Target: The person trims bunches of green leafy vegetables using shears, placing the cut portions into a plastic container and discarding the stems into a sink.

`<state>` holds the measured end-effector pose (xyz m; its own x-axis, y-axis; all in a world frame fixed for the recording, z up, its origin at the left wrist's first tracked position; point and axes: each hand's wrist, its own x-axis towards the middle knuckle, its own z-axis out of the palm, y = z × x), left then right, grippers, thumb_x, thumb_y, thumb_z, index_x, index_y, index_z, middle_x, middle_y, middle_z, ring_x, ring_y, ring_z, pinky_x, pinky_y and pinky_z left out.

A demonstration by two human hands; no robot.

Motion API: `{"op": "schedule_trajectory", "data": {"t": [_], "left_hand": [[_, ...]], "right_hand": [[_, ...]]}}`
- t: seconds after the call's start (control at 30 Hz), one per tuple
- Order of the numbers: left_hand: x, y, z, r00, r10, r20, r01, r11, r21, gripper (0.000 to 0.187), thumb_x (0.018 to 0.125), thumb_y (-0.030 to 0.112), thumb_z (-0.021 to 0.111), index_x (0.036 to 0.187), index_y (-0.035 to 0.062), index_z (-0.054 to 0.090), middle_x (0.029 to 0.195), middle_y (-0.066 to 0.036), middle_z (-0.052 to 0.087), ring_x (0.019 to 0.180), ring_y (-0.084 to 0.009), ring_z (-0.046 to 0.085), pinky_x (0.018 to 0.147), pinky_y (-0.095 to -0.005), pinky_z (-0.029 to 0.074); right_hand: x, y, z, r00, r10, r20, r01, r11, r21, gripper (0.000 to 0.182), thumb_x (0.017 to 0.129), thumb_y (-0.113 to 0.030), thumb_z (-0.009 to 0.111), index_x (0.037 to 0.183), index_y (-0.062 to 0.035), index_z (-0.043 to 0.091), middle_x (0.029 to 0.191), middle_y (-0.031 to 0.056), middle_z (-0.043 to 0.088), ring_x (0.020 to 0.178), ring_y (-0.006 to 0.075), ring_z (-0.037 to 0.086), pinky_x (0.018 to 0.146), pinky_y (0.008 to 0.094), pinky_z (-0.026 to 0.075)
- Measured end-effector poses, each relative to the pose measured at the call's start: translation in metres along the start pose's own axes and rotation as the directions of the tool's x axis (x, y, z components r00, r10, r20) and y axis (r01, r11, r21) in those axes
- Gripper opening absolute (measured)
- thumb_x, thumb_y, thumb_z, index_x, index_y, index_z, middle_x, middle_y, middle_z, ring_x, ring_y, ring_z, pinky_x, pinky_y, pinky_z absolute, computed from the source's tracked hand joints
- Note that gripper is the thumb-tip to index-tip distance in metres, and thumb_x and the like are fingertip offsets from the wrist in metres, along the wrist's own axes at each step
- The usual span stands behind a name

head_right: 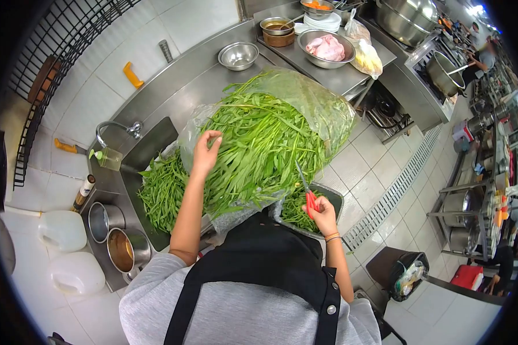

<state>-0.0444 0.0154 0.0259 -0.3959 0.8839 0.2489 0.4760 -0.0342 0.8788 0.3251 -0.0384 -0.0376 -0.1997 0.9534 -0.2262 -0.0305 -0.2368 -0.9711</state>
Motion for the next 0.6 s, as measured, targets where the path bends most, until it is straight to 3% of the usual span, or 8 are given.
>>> {"op": "schedule_trajectory", "data": {"t": [0.03,0.13,0.17,0.33,0.4,0.43,0.5,0.6], "left_hand": [[-0.005,0.016,0.001,0.972,0.153,-0.179,-0.091,0.945,0.314,0.012,0.078,0.007,0.060,0.089,0.0026,0.060,0.095,-0.013,0.058,0.093,-0.0291,0.054,0.083,-0.0385,0.041],[-0.015,0.031,-0.001,0.926,0.357,-0.126,-0.270,0.857,0.439,0.012,0.077,0.006,0.059,0.088,0.0022,0.060,0.090,-0.013,0.060,0.088,-0.0290,0.056,0.079,-0.0372,0.044],[-0.019,0.024,0.007,0.975,0.213,-0.061,-0.196,0.958,0.210,0.011,0.077,0.005,0.058,0.086,0.0018,0.061,0.086,-0.012,0.060,0.084,-0.0290,0.057,0.074,-0.0361,0.046],[-0.023,-0.007,0.034,0.989,0.146,0.004,-0.140,0.939,0.314,0.012,0.075,0.008,0.061,0.086,0.0023,0.061,0.086,-0.011,0.061,0.086,-0.0299,0.057,0.074,-0.0400,0.045],[-0.020,-0.016,0.038,0.992,0.125,0.034,-0.122,0.813,0.569,0.013,0.074,0.013,0.064,0.085,0.0050,0.061,0.089,-0.010,0.061,0.091,-0.0294,0.056,0.077,-0.0413,0.043],[-0.018,-0.010,0.035,0.991,0.129,0.035,-0.126,0.812,0.569,0.013,0.074,0.013,0.064,0.085,0.0050,0.061,0.089,-0.010,0.061,0.091,-0.0294,0.056,0.077,-0.0413,0.043],[-0.014,0.003,0.026,0.996,0.014,0.093,-0.066,0.806,0.589,0.015,0.074,0.017,0.067,0.083,0.0076,0.060,0.092,-0.008,0.061,0.094,-0.0287,0.055,0.079,-0.0417,0.041],[-0.010,0.015,0.006,0.998,0.026,0.061,-0.048,0.919,0.391,0.017,0.073,0.019,0.068,0.082,0.0077,0.059,0.090,-0.008,0.062,0.091,-0.0280,0.055,0.077,-0.0397,0.042]], "right_hand": [[0.001,-0.015,0.007,0.995,0.041,0.085,-0.041,0.999,-0.003,0.030,0.075,0.000,0.069,0.070,-0.0107,0.041,0.070,-0.0061,0.046,0.063,0.0027,0.045,0.059,0.0173,0.040],[0.008,-0.026,0.030,0.956,0.111,0.272,-0.126,0.991,0.039,0.023,0.081,-0.009,0.066,0.072,-0.0087,0.045,0.068,-0.0069,0.048,0.062,0.0014,0.048,0.054,0.0174,0.040],[0.010,-0.031,0.040,0.946,0.139,0.294,-0.160,0.986,0.047,0.022,0.082,-0.012,0.065,0.071,-0.0087,0.046,0.066,-0.0069,0.048,0.060,0.0017,0.048,0.053,0.0175,0.040],[0.047,-0.033,0.082,0.888,0.123,0.443,-0.097,0.992,-0.081,0.023,0.086,-0.023,0.061,0.073,-0.0085,0.048,0.065,-0.0045,0.048,0.055,0.0030,0.045,0.052,0.0186,0.039],[0.066,-0.030,0.098,0.903,0.169,0.395,-0.118,0.982,-0.151,0.037,0.081,-0.037,0.065,0.064,-0.0109,0.045,0.055,-0.0050,0.042,0.047,0.0045,0.040,0.045,0.0188,0.034],[0.074,-0.025,0.099,0.904,0.165,0.394,-0.114,0.982,-0.148,0.037,0.081,-0.037,0.065,0.064,-0.0109,0.045,0.055,-0.0050,0.042,0.047,0.0045,0.040,0.045,0.0188,0.034],[0.087,-0.020,0.104,0.867,0.417,0.275,-0.330,0.891,-0.312,0.044,0.079,-0.046,0.065,0.062,-0.0120,0.044,0.054,-0.0039,0.041,0.044,0.0060,0.038,0.042,0.0207,0.030],[0.079,-0.019,0.096,0.864,0.405,0.300,-0.344,0.909,-0.237,0.045,0.078,-0.050,0.064,0.060,-0.0128,0.044,0.053,-0.0035,0.041,0.043,0.0069,0.038,0.042,0.0213,0.033]]}}
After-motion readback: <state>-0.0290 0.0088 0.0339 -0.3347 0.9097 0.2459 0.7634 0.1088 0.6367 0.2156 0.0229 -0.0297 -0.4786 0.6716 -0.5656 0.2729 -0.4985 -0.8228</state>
